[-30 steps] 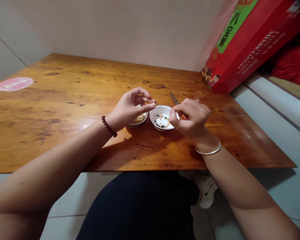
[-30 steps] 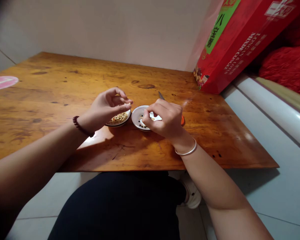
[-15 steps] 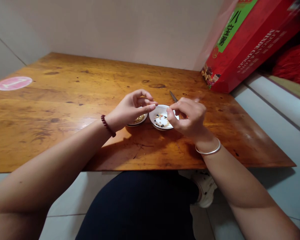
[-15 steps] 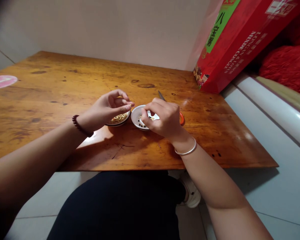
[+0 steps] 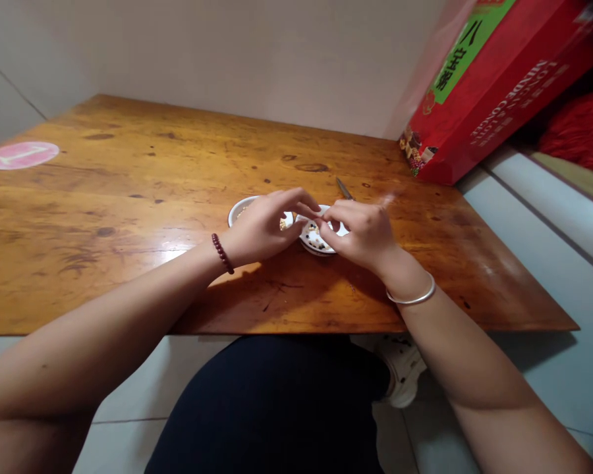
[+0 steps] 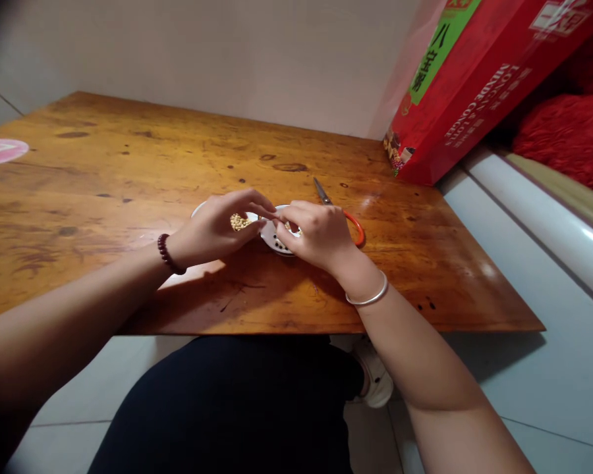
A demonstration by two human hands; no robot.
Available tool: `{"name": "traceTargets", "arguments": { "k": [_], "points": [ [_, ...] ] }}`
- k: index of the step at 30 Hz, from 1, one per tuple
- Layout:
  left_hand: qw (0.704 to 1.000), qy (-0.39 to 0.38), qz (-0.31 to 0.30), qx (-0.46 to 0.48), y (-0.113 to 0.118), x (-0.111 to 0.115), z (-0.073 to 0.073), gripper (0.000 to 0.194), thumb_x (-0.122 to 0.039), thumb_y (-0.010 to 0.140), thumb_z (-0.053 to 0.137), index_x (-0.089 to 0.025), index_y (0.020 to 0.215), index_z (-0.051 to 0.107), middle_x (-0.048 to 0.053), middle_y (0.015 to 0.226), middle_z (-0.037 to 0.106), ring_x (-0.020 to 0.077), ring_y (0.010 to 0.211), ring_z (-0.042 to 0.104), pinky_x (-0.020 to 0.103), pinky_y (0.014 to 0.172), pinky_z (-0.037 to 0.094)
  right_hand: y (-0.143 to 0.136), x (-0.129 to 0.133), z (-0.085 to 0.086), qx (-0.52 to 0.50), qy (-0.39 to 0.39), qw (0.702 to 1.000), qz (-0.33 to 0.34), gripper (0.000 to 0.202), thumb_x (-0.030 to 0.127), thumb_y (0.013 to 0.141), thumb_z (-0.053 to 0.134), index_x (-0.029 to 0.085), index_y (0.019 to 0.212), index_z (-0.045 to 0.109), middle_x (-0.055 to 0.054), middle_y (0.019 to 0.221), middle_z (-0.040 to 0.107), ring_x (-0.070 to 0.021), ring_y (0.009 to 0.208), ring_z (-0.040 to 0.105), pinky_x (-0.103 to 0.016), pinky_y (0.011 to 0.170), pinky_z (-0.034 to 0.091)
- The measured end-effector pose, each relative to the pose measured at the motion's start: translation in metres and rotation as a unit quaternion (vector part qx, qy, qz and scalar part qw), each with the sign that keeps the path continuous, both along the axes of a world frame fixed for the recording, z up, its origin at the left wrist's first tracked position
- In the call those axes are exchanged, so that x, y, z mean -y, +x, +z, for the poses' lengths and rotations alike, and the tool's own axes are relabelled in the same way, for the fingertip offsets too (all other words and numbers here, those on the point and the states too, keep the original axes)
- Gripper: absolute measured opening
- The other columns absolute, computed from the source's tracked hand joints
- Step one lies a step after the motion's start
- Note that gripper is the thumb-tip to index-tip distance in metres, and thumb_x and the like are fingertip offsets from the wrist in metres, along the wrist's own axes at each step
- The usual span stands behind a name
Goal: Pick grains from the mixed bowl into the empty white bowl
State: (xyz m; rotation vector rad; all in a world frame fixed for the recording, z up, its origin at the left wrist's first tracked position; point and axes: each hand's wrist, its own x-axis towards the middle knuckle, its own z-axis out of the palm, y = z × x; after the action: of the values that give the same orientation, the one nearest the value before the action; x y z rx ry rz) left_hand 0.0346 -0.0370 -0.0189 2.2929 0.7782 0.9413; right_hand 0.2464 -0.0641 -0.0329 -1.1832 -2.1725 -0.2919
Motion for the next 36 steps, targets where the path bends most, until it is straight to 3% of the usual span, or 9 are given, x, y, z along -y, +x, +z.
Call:
{"name": "traceTargets", "arguments": {
  "k": [4,8,10,13,19,23,29,36],
  "points": [
    [0.996,-0.007,-0.084,-0.022,-0.001,-0.001,-0.004,0.041,-0.003,0.081,0.05,-0.022,0.117,0.056,0.007,0.123,0.072,0.0219,0.117,0.067,0.036,0.099,0.048,0.002,-0.001,0.0,-0.002,0.019,1.0,-0.002,0.017,0.027,0.08,0.06,0.021,0.066,0.067,-0.001,0.062,0.064,-0.0136,0.059,0.053,-0.029,0.059,0.032],
    [0.994,-0.019,-0.1,-0.05,-0.001,0.001,-0.004,0.047,-0.004,0.08,0.049,-0.024,0.123,0.053,0.007,0.129,0.07,0.0231,0.122,0.063,0.039,0.103,0.045,0.003,-0.001,0.002,0.001,0.007,1.0,-0.004,0.015,0.026,0.075,0.059,0.021,0.061,0.064,0.0,0.059,0.061,-0.0132,0.056,0.049,-0.029,0.057,0.031],
    [0.996,-0.009,-0.068,-0.052,-0.002,0.001,-0.001,0.048,-0.005,0.08,0.048,-0.023,0.125,0.054,0.007,0.129,0.07,0.0229,0.121,0.062,0.038,0.103,0.045,0.002,-0.001,0.003,-0.001,-0.001,1.0,-0.009,0.015,0.026,0.074,0.058,0.021,0.06,0.062,0.0,0.058,0.06,-0.0132,0.056,0.048,-0.029,0.058,0.031],
    [0.996,0.025,0.03,-0.083,-0.007,-0.005,0.006,0.049,-0.007,0.079,0.05,-0.021,0.125,0.057,0.008,0.124,0.071,0.0247,0.115,0.063,0.039,0.102,0.045,0.002,-0.001,0.003,0.004,-0.009,1.0,-0.015,0.015,0.025,0.073,0.059,0.021,0.059,0.06,0.0,0.058,0.06,-0.013,0.056,0.048,-0.029,0.057,0.03],
    [0.957,0.06,0.189,-0.212,-0.031,-0.024,0.019,0.028,-0.017,0.079,0.058,-0.02,0.104,0.07,0.01,0.105,0.074,0.0309,0.1,0.066,0.042,0.094,0.048,0.002,0.0,0.003,0.009,-0.014,1.0,-0.022,0.014,0.022,0.073,0.058,0.021,0.059,0.059,0.0,0.06,0.059,-0.013,0.058,0.048,-0.029,0.058,0.03],
    [0.94,0.021,0.169,-0.296,-0.039,-0.028,0.015,0.016,-0.025,0.076,0.067,-0.024,0.091,0.073,0.007,0.086,0.074,0.0295,0.088,0.067,0.037,0.083,0.049,0.002,0.0,0.004,0.004,-0.023,0.999,-0.026,0.016,0.023,0.076,0.058,0.021,0.06,0.06,-0.001,0.062,0.06,-0.0136,0.06,0.05,-0.029,0.06,0.031],
    [0.94,0.016,0.163,-0.3,-0.034,-0.025,0.007,0.008,-0.028,0.076,0.07,-0.026,0.083,0.073,0.005,0.072,0.069,0.0278,0.081,0.066,0.035,0.079,0.047,0.003,-0.004,0.003,-0.028,-0.035,0.998,-0.038,0.021,0.027,0.087,0.059,0.02,0.068,0.066,-0.003,0.071,0.068,-0.0147,0.065,0.056,-0.029,0.063,0.035],
    [0.915,0.032,0.192,-0.355,-0.03,-0.021,0.014,0.014,-0.027,0.082,0.064,-0.025,0.09,0.075,0.008,0.085,0.074,0.0287,0.08,0.068,0.035,0.073,0.047,0.007,-0.013,0.001,-0.118,-0.212,0.97,-0.025,0.022,0.033,0.09,0.062,0.02,0.082,0.077,-0.003,0.074,0.074,-0.015,0.063,0.06,-0.028,0.06,0.038]
  ]
}}
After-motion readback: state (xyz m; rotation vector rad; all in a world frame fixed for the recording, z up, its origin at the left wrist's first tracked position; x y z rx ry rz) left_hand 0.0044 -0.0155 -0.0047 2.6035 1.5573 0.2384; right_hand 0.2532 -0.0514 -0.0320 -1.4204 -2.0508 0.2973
